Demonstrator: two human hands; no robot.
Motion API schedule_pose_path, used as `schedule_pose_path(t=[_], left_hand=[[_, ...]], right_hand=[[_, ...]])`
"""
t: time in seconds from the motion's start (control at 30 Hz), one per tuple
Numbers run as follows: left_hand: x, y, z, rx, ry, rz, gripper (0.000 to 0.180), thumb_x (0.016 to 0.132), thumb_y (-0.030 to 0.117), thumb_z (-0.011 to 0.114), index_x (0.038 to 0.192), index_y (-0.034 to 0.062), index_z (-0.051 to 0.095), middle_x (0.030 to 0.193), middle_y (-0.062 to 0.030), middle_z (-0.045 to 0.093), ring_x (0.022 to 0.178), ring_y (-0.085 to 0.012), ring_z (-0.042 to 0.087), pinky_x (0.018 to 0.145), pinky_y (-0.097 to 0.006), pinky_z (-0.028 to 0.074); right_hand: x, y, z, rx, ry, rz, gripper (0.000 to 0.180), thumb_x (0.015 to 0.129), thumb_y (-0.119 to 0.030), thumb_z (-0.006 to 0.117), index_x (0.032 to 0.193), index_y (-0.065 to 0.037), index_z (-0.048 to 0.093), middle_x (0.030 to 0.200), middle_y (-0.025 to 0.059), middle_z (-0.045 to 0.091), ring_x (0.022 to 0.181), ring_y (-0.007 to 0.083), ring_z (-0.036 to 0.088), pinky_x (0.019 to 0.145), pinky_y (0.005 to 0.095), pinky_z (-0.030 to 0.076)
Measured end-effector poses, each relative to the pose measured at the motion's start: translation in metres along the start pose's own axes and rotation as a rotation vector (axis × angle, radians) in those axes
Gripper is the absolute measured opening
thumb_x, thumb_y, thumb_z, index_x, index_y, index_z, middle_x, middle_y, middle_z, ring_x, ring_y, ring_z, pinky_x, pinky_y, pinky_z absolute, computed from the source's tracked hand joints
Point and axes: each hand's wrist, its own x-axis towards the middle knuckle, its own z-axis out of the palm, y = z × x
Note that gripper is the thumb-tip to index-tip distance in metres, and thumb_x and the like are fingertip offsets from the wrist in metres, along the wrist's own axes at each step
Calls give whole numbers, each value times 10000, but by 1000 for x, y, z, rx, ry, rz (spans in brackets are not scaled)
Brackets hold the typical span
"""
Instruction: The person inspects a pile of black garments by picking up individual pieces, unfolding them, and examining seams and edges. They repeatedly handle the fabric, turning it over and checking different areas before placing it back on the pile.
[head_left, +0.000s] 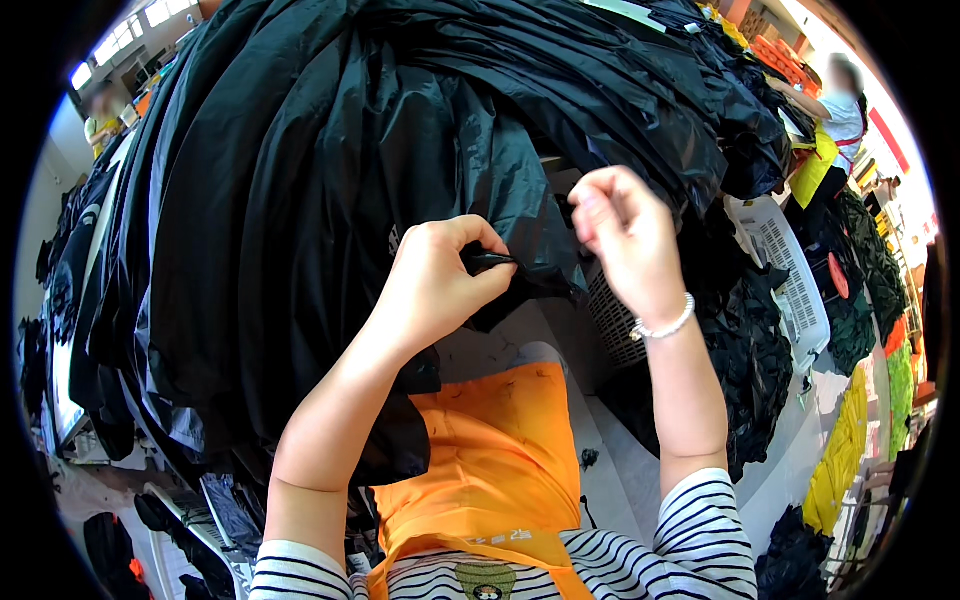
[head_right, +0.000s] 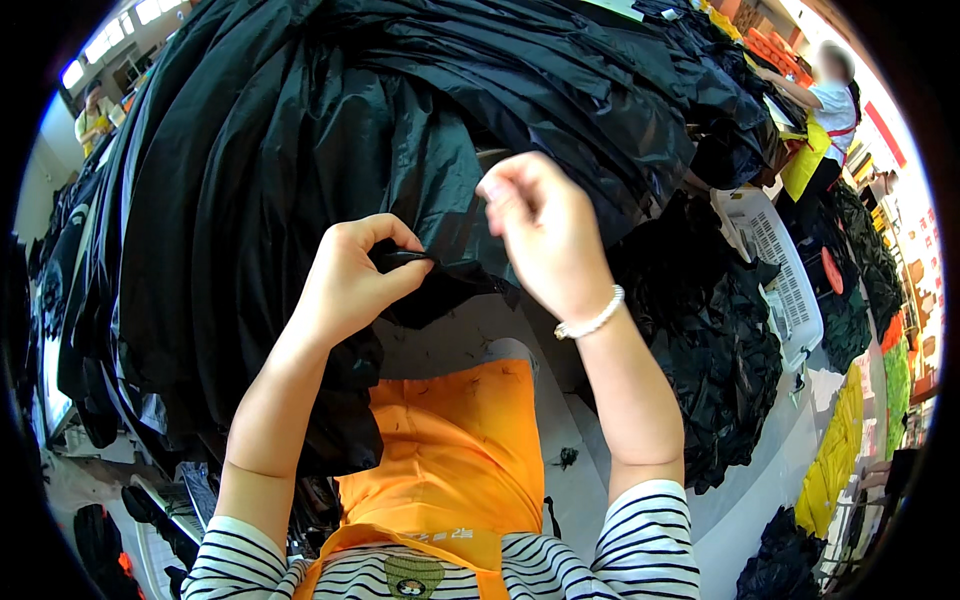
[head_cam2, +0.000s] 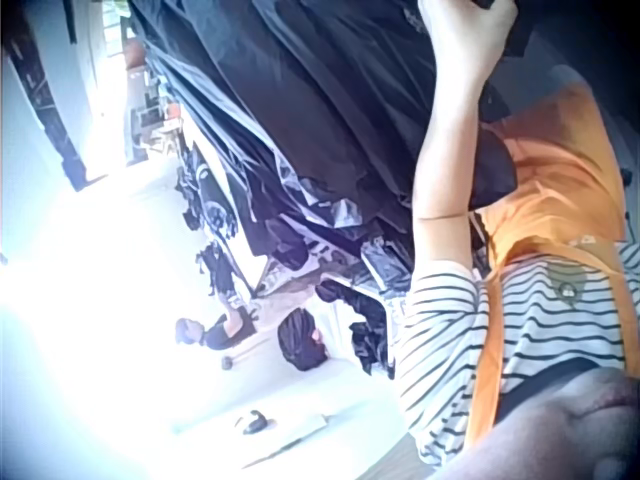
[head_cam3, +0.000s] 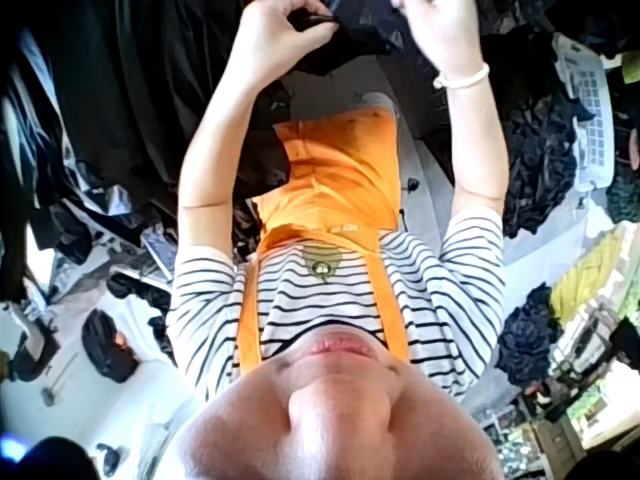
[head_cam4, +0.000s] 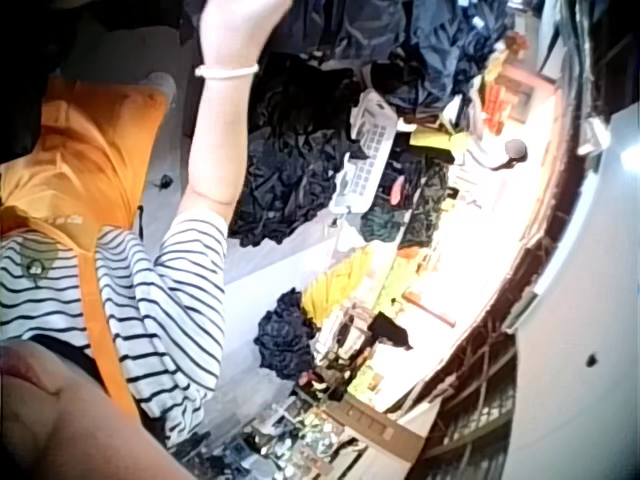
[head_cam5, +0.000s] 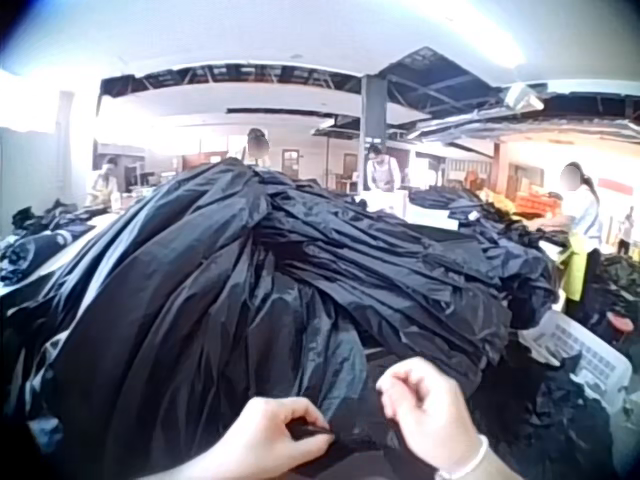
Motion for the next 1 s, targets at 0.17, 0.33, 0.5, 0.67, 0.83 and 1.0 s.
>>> schedule_pose_path(t=[0.17, 0.33, 0.5, 0.67, 0.83, 1.0], left_hand=[[1, 5, -4, -35, 33, -61, 155, 747, 100, 727, 808, -26, 663, 654, -40, 625, 536, -66, 523, 524, -216, 415], [1, 6, 1, -11, 55, -15, 156, 749, 102, 729, 818, -27, 677, 623, -65, 624, 514, -85, 534, 523, -227, 429], [-3, 10, 3, 35, 85, 13, 159, 746, 104, 743, 830, -19, 689, 644, -96, 644, 517, -129, 570, 532, -249, 448], [-4, 9, 5, 70, 68, 67, 143, 764, 88, 738, 835, -25, 685, 717, -58, 659, 585, -79, 547, 540, -205, 414], [-5, 9, 5, 40, 58, 67, 147, 760, 85, 733, 831, -32, 677, 718, -59, 657, 618, -85, 570, 567, -207, 427], [-5, 16, 0, 9, 19, -9, 149, 756, 87, 737, 828, -29, 676, 709, -46, 646, 582, -66, 527, 532, -199, 400]], right_hand=[[-39, -16, -3, -139, -198, -42, 369, 938, -188, 625, 1163, -16, 389, 904, 61, 498, 727, 132, 527, 678, 272, 462], [-52, -33, 8, -428, -223, -168, 196, 853, -54, 686, 986, 10, 556, 955, 111, 556, 779, 229, 641, 689, 295, 536], [-49, -16, 17, -456, -47, -164, 191, 834, -71, 713, 968, 11, 604, 927, 112, 588, 762, 231, 670, 669, 291, 567], [-43, -11, 19, -342, -40, -129, 171, 839, -66, 711, 951, 18, 613, 924, 100, 600, 757, 210, 671, 670, 286, 563], [-41, -10, 23, -291, -29, -171, 148, 837, -31, 706, 945, 19, 617, 904, 90, 603, 738, 189, 667, 653, 259, 546], [-40, -7, 21, -279, -33, -184, 127, 834, -12, 703, 923, 23, 619, 873, 84, 602, 714, 169, 657, 628, 252, 525]])
